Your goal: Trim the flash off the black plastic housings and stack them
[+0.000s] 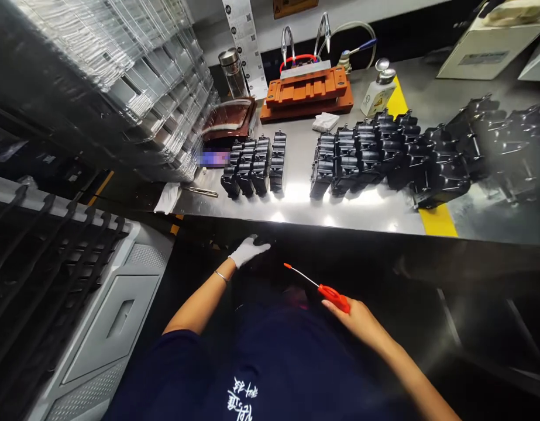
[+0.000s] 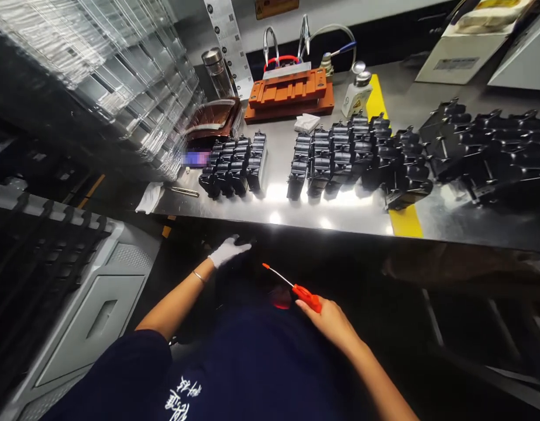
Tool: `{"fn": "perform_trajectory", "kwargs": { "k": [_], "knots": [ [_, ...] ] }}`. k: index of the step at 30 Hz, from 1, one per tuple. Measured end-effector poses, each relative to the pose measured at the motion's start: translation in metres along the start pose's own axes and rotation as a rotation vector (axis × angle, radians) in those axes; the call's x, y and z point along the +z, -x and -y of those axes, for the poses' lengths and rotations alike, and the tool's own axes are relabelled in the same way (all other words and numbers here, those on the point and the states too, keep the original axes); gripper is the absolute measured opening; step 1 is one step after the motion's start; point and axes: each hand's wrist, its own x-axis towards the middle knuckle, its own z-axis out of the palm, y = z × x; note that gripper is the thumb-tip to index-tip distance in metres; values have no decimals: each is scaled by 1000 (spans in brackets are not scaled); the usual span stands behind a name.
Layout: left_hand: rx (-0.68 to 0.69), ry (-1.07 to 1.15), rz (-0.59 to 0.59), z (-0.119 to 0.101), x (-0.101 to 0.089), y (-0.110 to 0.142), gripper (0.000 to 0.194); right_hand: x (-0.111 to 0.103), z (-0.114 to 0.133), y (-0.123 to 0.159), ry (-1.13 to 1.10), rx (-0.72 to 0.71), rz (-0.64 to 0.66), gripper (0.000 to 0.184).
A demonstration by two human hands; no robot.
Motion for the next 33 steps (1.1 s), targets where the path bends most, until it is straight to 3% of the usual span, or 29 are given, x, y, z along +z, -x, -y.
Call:
{"fn": "perform_trajectory", "kwargs": {
  "k": [4, 10, 16, 22, 33],
  "knots": [
    [-105, 50, -136, 4, 18, -16, 54, 12, 23, 4, 124, -25, 57, 47],
    [-136, 46, -181, -6, 37, -15, 76, 15, 45, 3, 262, 34, 94, 47],
    [-132, -36, -169, -12, 36, -10, 72, 14, 42, 0, 290, 51, 100, 48],
    [-50, -212, -55, -12, 27, 12, 45, -4, 36, -14, 287, 169, -64, 51],
    [-34, -530, -17, -24, 24, 37, 52, 0, 20, -24, 292, 143, -28, 58]
  ]
}}
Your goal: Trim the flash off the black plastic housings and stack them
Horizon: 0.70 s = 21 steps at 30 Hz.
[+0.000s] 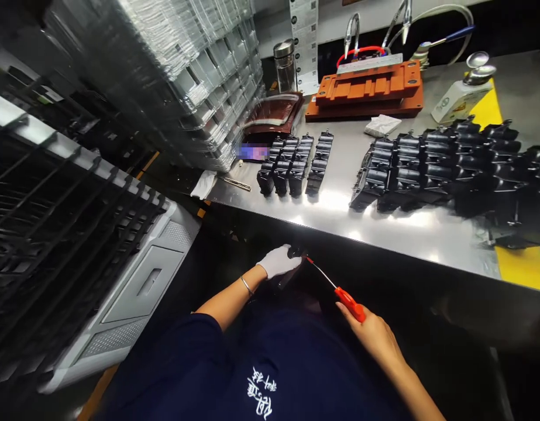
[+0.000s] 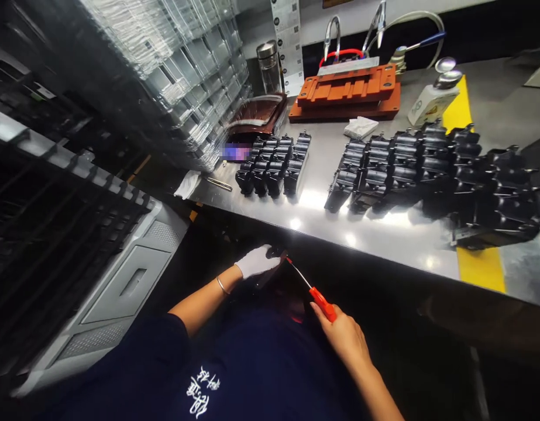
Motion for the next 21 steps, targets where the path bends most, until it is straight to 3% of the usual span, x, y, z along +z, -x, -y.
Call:
{"fn": "perform_trajectory", "kwargs": {
  "k": [4, 8, 12, 17, 19, 21],
  "knots": [
    [11, -75, -2, 6, -6, 0, 43, 7, -6, -5, -60, -49, 5, 56],
    [23, -152, -68, 15, -16, 1, 39, 13, -15, -6, -198, -256, 78, 51],
    [146, -256, -104, 23, -30, 0, 27, 10, -26, -4, -309, -303, 174, 59],
    [341, -324, 74, 27, -50, 15, 19, -4, -39, -8, -352, -192, 114, 61],
    [408, -255, 166, 16, -66, 28, 29, -8, -44, -7, -360, -159, 64, 59],
    [477, -50, 238, -7, -90, 41, 37, -10, -46, -1, -344, -144, 16, 54]
  ]
}}
